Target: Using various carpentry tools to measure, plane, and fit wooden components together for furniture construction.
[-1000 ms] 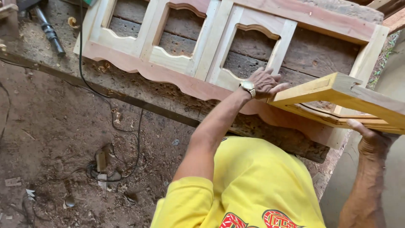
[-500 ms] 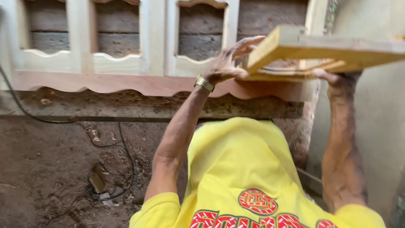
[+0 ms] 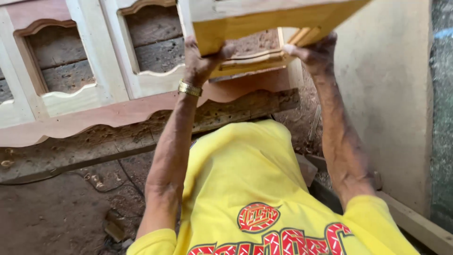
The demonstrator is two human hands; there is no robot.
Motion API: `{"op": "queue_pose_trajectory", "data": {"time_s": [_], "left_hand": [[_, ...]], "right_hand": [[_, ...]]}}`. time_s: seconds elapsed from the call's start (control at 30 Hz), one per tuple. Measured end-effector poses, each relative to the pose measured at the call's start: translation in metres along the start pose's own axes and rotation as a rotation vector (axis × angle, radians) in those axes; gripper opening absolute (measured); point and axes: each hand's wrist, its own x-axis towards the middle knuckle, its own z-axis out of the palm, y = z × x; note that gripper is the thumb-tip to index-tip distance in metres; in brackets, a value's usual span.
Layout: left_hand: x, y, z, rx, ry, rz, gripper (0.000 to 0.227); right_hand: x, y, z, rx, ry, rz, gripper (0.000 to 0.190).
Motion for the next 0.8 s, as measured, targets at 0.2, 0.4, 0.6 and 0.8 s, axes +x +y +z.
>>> {"op": "queue_pose_trajectory", "data": {"time_s": [0.2, 0.4, 0.6, 0.8], "left_hand": [[0.003, 0.006, 0.005, 0.291, 0.017, 0.099, 0.028], [-0.008, -0.026, -0.005, 0.382, -0.011, -0.188, 0.051], [-0.004, -0.006, 0.004, 0.185, 0.061, -0.107, 0.032], [0.005, -0.011, -0.001, -0.012, -0.084, -0.064, 0.050]], "right_hand": [[0.005, 0.002, 0.000, 0.027, -0.013, 0.026, 0.019], [-0.005, -0.007, 0.002, 0.050, 0.084, 0.208, 0.025], [0.007, -0.014, 0.002, -0.109, -0.014, 0.031, 0.032], [0.005, -0.024, -0.003, -0.199, -0.013, 0.112, 0.033]]}}
